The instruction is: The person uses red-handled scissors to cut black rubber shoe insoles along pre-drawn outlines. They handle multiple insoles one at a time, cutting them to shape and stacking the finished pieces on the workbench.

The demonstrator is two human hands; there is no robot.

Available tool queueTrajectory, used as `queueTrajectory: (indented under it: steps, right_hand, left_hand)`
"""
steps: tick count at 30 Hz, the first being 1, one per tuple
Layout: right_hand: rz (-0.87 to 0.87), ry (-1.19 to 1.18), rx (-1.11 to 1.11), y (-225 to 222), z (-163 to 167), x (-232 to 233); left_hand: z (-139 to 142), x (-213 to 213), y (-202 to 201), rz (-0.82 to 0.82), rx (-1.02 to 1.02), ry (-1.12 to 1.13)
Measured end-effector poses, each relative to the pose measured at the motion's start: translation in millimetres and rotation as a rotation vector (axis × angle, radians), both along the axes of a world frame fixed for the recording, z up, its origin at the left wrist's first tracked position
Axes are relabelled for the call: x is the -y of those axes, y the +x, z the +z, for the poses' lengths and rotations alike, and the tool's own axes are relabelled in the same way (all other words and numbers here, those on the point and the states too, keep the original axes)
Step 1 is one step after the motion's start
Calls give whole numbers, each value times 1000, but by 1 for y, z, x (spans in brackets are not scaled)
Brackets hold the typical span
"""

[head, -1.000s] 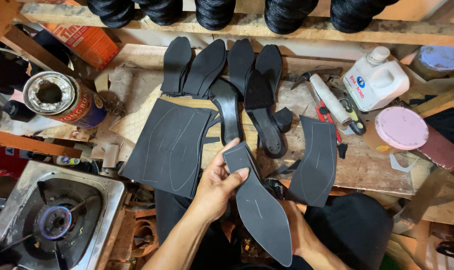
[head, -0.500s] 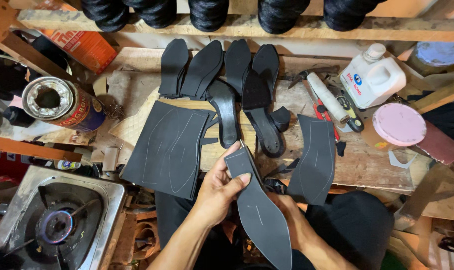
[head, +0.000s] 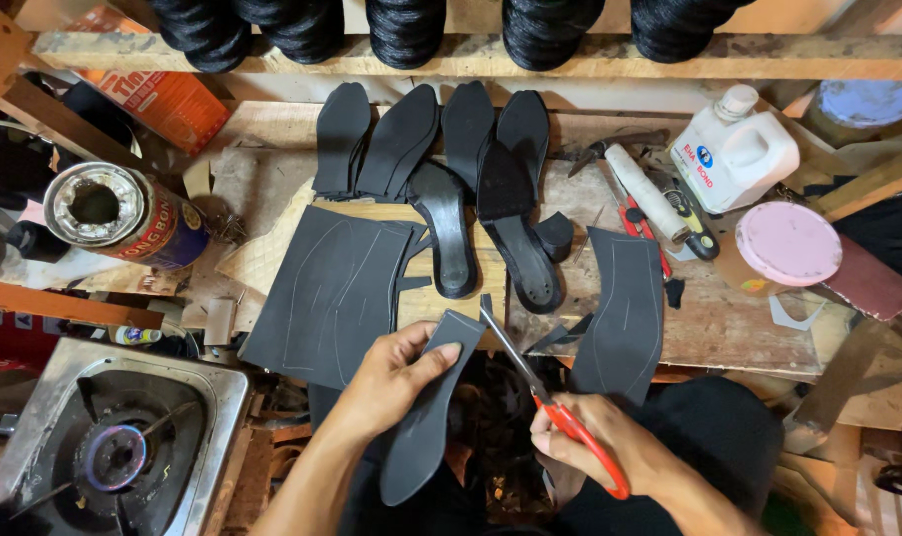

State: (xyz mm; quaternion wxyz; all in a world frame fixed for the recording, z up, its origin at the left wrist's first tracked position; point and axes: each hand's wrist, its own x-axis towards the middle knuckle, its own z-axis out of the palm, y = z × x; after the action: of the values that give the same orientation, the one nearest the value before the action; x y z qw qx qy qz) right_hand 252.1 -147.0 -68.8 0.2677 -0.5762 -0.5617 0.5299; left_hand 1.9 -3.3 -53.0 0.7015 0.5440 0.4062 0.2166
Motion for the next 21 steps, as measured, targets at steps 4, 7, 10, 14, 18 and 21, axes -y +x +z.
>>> queueTrajectory:
  steps: [4, 7, 10, 14, 18, 21]
  right_hand:
    - [58, -62, 173, 1, 19, -5]
    - [80, -66, 186, -1, 25, -13]
    - [83, -60, 191, -1, 28, -23]
    - [96, 46, 130, 5, 32, -38]
    - [108, 47, 78, 10, 34, -47]
    - [98, 48, 100, 11, 35, -49]
  left_hand:
    - [16, -3, -2, -111, -187, -28]
    - [21, -7, 5, -167, -128, 24]
    - [23, -18, 11, -159, -120, 47]
    - [29, -36, 17, -187, -105, 105]
    - [36, -46, 20, -211, -137, 131]
    - [38, -49, 22, -210, -119, 104]
